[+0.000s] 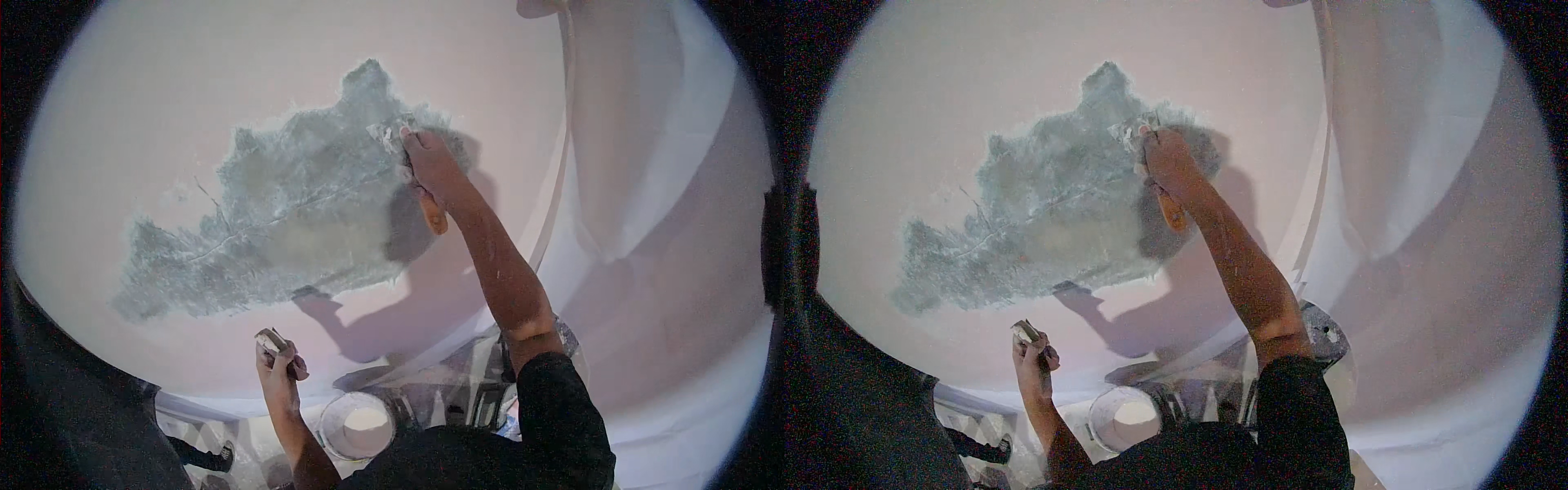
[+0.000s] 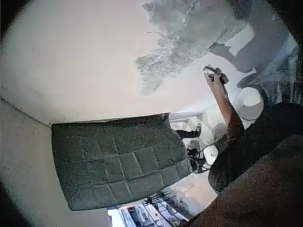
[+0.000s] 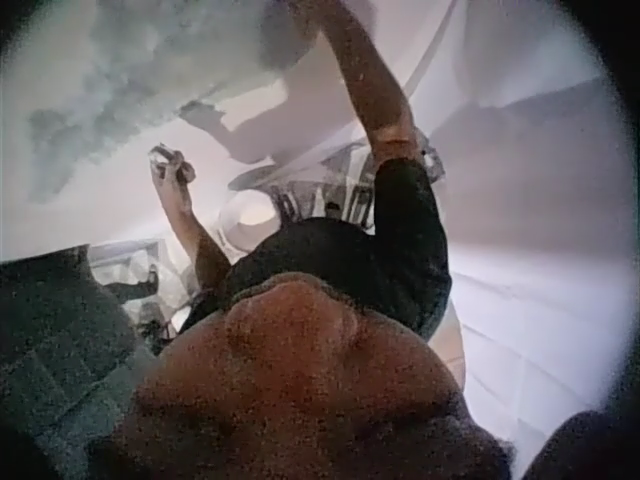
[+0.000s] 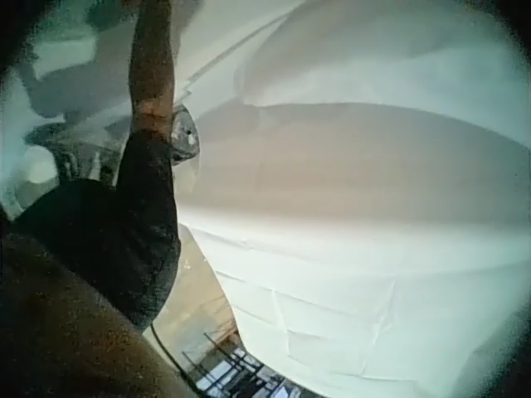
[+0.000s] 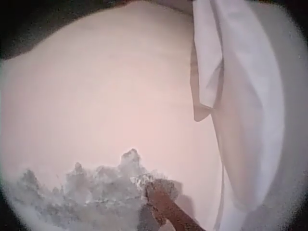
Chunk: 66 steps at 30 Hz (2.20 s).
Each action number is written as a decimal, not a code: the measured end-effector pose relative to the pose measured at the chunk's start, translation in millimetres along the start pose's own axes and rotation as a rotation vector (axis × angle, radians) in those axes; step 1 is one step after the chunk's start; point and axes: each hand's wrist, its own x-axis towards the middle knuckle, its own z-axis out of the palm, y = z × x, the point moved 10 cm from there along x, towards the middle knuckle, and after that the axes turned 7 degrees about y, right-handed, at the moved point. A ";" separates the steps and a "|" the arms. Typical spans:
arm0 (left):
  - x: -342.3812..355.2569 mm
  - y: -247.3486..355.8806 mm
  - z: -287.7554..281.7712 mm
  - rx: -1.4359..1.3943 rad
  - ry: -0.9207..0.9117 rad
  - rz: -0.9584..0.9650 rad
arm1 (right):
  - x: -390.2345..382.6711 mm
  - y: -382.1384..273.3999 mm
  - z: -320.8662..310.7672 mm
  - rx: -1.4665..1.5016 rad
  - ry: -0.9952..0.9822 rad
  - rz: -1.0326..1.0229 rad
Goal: Patching and smoothing a damaged section of a wall using joint compound and a putty knife.
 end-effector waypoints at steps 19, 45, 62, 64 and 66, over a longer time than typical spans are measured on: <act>-6.7 7.9 4.1 -0.008 -0.030 0.046 | -17.6 10.3 4.6 0.183 0.011 0.377; -19.2 -43.3 14.9 0.082 -0.192 -0.113 | -267.2 2.5 65.2 0.017 -0.534 0.658; -92.1 -261.3 210.8 0.485 -0.968 -0.469 | -407.8 138.1 -87.5 -0.121 -0.648 0.577; -97.6 -263.1 218.1 0.500 -0.971 -0.501 | -415.6 143.2 -101.7 -0.125 -0.669 0.522; -98.8 -266.2 223.3 0.510 -0.959 -0.533 | -411.1 146.8 -115.0 -0.158 -0.636 0.523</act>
